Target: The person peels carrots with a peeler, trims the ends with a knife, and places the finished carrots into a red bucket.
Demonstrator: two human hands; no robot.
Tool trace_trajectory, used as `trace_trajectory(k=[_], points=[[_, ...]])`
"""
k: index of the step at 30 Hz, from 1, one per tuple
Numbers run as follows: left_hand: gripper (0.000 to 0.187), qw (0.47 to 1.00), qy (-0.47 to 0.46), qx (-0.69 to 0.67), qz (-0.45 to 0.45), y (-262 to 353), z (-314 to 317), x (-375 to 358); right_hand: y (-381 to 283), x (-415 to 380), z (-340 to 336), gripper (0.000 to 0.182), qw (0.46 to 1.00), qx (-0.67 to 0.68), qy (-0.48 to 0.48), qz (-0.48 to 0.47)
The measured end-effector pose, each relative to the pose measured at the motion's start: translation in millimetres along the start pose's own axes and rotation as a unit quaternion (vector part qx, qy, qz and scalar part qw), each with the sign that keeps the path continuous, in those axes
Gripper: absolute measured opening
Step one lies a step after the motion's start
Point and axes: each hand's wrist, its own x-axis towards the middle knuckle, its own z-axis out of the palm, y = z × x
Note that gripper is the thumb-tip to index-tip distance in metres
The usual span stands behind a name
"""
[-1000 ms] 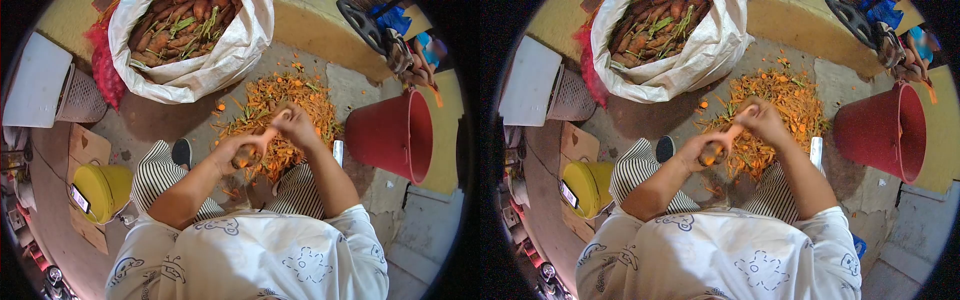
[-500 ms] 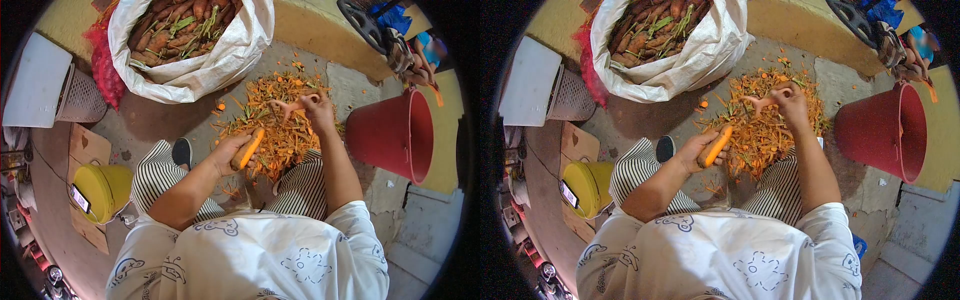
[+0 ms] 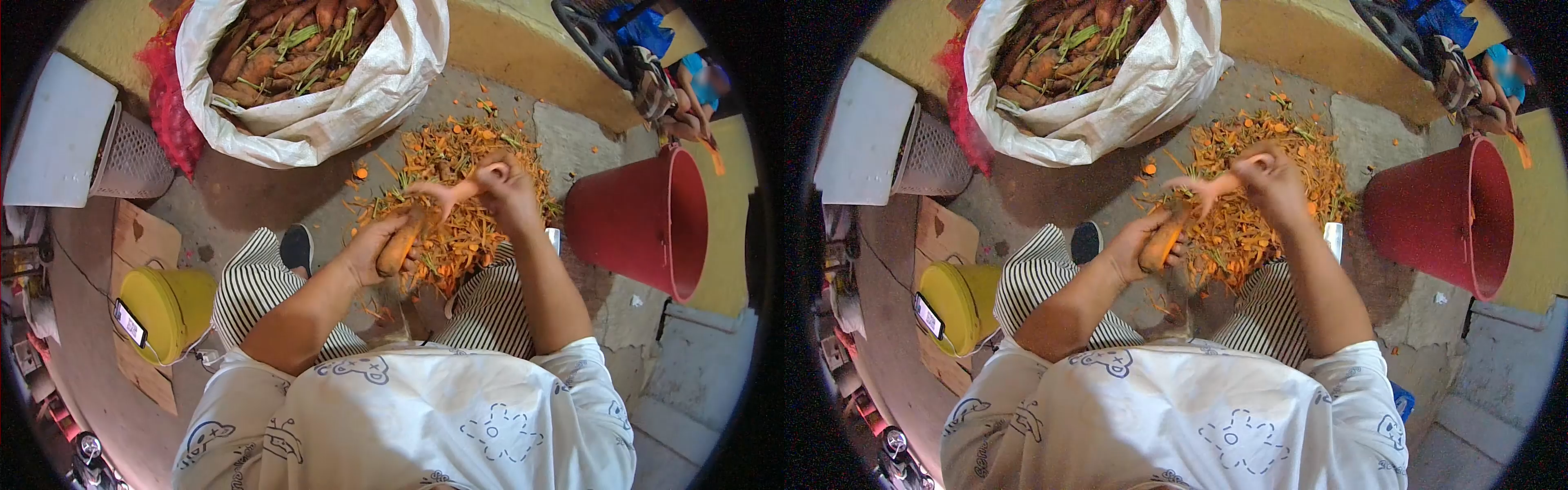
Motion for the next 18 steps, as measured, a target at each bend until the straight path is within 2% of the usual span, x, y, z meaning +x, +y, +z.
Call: trace_trajectory(k=[2,4,5,7,9,11,12,14,15,17,18], points=[[0.026,0.995,-0.027,0.093,0.028,2,-7,3,0,-16,25,0.012,0.995,-0.003,-0.096,0.015],[0.027,1.0,0.012,0.004,-0.013,-1,-9,9,10,-19,33,0.012,0.981,0.003,-0.192,0.012],[0.027,0.998,0.03,-0.041,-0.034,-2,-9,11,18,-8,23,0.013,0.983,0.002,-0.183,0.028],[0.024,0.998,0.01,-0.058,-0.033,-4,-11,8,20,15,1,0.015,0.998,-0.035,-0.039,0.019],[0.024,0.998,0.004,-0.064,-0.027,-5,-10,4,7,30,-20,0.015,0.996,-0.063,0.065,-0.006],[0.025,0.998,0.012,-0.057,-0.018,-3,-6,3,3,23,-11,0.015,0.999,0.008,0.028,-0.032],[0.025,0.999,-0.027,-0.041,-0.008,-3,-10,5,-2,13,-1,0.015,0.998,0.042,0.01,-0.043],[0.026,0.995,-0.101,-0.01,0.012,-3,-19,10,-1,-10,22,0.013,0.993,-0.03,-0.114,-0.002],[0.026,0.999,-0.048,-0.014,0.006,-2,-17,10,6,-18,36,0.012,0.987,-0.023,-0.155,-0.045],[0.028,0.998,0.059,-0.024,-0.007,-3,-13,12,27,-7,28,0.013,0.985,-0.019,-0.167,-0.024],[0.027,0.997,0.043,-0.054,-0.022,-5,-16,12,32,-1,23,0.013,0.985,-0.017,-0.172,-0.013]])
